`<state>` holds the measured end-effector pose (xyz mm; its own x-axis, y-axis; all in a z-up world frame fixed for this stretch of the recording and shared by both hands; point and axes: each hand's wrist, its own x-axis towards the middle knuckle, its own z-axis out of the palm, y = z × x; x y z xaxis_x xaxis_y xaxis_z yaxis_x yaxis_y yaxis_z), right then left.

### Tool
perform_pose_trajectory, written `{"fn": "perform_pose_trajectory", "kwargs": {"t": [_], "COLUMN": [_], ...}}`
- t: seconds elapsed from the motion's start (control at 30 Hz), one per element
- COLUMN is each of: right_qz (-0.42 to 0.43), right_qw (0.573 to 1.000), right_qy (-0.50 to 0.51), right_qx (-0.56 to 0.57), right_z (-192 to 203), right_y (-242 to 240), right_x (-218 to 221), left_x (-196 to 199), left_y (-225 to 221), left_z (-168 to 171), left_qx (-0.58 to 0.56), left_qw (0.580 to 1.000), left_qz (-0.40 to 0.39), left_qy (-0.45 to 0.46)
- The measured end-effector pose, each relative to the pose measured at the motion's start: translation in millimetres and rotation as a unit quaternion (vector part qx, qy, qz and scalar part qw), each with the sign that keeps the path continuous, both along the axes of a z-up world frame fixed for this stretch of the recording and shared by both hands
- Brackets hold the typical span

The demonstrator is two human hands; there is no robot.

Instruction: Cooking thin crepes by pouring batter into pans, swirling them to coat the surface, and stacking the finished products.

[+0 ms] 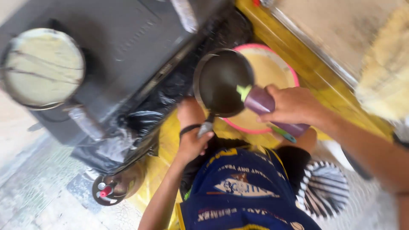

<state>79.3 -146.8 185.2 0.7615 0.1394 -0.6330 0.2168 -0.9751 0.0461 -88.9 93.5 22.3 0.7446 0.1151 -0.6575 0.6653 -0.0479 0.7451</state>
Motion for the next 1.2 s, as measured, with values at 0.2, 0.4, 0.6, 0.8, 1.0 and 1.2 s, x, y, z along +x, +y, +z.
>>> {"fn": "perform_pose_trajectory", "kwargs": {"t": [0.2,0.4,0.6,0.8,1.0,1.2], "right_qz": [0.106,0.103,0.017,-0.067,-0.204,-0.158], "right_qw": [0.977,0.975,0.974,0.985,0.862,0.753], "right_qy": [-0.020,0.045,-0.028,-0.001,-0.271,-0.012], "right_qx": [-0.183,-0.192,-0.226,-0.160,0.377,0.639], "right_z": [-13,-10,15,31,-61,-190], "right_y": [-58,-89,-100,-97,-34,155], "right_x": [4,-29,-14,-9,34,37], "left_x": [21,34,43,44,21,-22], "left_y": [-75,-88,-86,-65,3,54], "left_z": [-36,-27,2,17,47,98], "left_qx": [-0.087,-0.121,-0.097,-0.102,0.060,0.078], "left_qw": [0.981,0.967,0.972,0.974,0.994,0.919], "left_qz": [-0.175,-0.223,-0.214,-0.200,0.016,0.279], "left_qy": [-0.008,-0.001,0.007,-0.013,-0.091,-0.267]}}
